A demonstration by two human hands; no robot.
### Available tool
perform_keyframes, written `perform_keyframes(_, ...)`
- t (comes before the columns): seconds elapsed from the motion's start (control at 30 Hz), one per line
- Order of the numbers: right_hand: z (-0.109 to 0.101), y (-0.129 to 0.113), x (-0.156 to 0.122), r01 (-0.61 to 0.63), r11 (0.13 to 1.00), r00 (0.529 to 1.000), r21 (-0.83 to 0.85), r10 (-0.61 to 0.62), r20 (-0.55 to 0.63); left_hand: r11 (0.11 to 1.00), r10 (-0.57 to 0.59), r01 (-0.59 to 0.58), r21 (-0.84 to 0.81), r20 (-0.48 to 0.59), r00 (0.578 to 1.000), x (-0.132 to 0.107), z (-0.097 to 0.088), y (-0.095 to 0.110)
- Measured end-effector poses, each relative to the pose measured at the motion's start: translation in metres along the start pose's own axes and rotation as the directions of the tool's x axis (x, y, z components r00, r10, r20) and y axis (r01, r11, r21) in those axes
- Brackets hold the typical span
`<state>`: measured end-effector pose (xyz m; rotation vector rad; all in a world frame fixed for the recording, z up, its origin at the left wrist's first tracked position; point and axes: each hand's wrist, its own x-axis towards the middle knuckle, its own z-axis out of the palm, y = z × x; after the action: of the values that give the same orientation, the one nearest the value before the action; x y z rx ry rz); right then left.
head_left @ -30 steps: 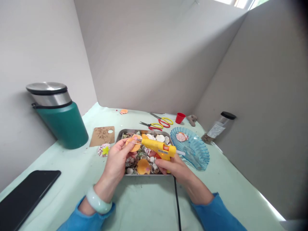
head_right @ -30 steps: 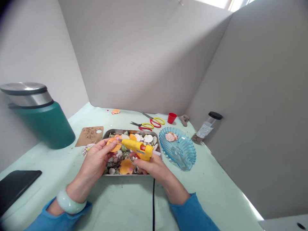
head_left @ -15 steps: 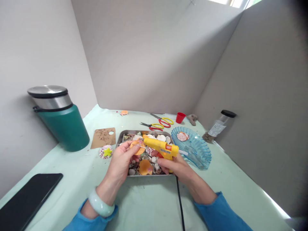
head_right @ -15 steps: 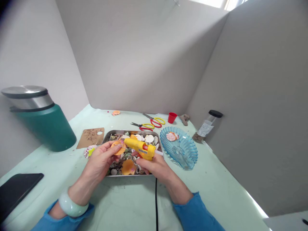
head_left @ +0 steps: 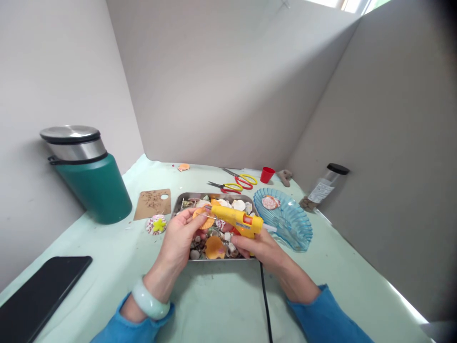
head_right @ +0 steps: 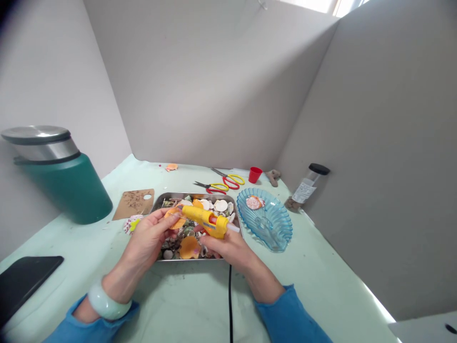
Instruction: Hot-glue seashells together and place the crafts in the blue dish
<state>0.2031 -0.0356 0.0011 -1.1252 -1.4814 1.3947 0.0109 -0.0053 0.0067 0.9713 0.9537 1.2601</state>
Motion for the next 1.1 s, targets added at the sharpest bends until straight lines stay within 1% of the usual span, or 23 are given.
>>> perform_keyframes(0.17, -0.0002, 0.0007, -0.0009, 0.019, 1.0, 1.0, -0.001, -0.019, -0.023, 1.0, -0.004, 0.004, 0.023, 0.003, 1.0, 0.0, 0.0, -0.0015)
perform_keyframes(0.5, -0.002, 0.0045, 0.0013, 0.013, 0.999, 0.999, -0.038, -0.012, 0.035, 0.998, 0.019, -0.018, 0.056, -0.011, 1.0, 0.0009, 0.0005, -0.0041)
perform_keyframes(0.7, -0.0001, 0.0033, 0.0008, 0.014, 1.0, 0.999, 0.001, -0.014, -0.051, 0.998, 0.015, -0.014, 0.063, -0.007, 1.0, 0.0003, -0.0004, -0.0046)
perform_keyframes(0.8, -0.0003, 0.0047, 0.0009, 0.018, 1.0, 0.998, 0.006, -0.018, -0.055, 0.998, 0.013, -0.012, 0.066, -0.01, 1.0, 0.0007, -0.0009, -0.005)
perform_keyframes(0.97, -0.0003, 0.0041, 0.0008, 0.036, 0.999, 0.999, -0.017, -0.037, -0.027, 0.998, 0.014, -0.012, 0.062, -0.02, 1.0, 0.0002, 0.0004, -0.0036)
perform_keyframes(1.1, 0.001, -0.0007, 0.0013, 0.044, 0.997, 0.999, -0.069, -0.044, -0.003, 0.997, 0.023, -0.021, 0.072, -0.021, 1.0, -0.0005, 0.0007, -0.0037)
